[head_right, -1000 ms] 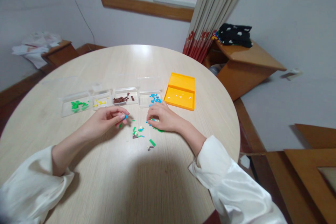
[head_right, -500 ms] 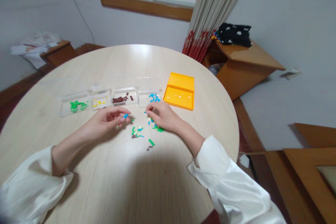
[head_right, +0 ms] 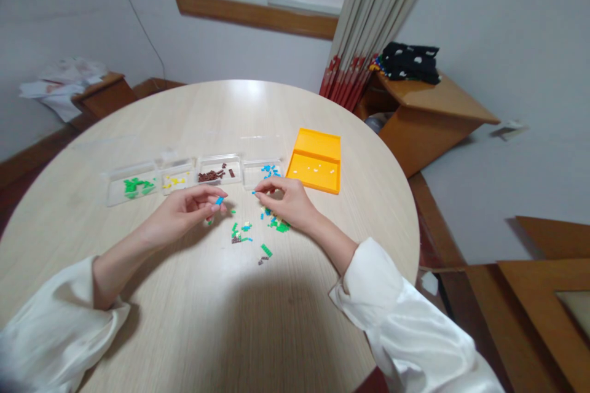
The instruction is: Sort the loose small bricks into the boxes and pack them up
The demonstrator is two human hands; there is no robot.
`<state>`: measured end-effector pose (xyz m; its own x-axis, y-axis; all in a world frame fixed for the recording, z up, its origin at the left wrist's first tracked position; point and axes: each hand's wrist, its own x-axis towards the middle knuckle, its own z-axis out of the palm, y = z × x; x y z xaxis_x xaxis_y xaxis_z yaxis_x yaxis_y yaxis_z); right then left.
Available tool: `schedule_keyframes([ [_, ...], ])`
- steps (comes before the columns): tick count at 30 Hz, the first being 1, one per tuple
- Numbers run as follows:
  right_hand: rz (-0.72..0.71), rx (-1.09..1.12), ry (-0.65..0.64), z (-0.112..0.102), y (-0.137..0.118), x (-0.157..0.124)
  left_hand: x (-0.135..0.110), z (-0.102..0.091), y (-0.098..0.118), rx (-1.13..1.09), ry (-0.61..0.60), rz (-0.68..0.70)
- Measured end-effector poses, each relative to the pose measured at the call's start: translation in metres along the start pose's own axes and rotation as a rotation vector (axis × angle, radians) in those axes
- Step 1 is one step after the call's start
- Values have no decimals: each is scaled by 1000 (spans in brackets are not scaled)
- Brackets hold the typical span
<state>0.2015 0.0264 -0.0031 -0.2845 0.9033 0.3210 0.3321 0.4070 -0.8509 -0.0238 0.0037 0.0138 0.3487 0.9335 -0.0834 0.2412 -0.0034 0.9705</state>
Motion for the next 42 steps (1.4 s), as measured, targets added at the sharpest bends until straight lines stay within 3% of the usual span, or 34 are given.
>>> schedule_keyframes([
  [8, -56, -67, 99, -1, 2, 2, 0, 0, 2, 38, 35, 2],
  [13, 48, -46, 312, -8, 16, 9, 0, 1, 4, 84, 26, 18],
  [16, 106, 65, 354, -10, 25, 14, 0, 1, 5, 111, 17, 23],
  [21, 86, 107, 294, -8, 27, 13, -1, 1, 3, 156, 11, 45],
  [26, -50, -109, 223, -5, 9, 4, -2, 2, 5, 196, -45, 68],
  [34, -379, -192, -126, 19, -20, -16, -6, 12, 8, 174, -179, 50],
  [42, -457, -182, -115, 25, -23, -19, -7, 17, 9, 137, -177, 24],
])
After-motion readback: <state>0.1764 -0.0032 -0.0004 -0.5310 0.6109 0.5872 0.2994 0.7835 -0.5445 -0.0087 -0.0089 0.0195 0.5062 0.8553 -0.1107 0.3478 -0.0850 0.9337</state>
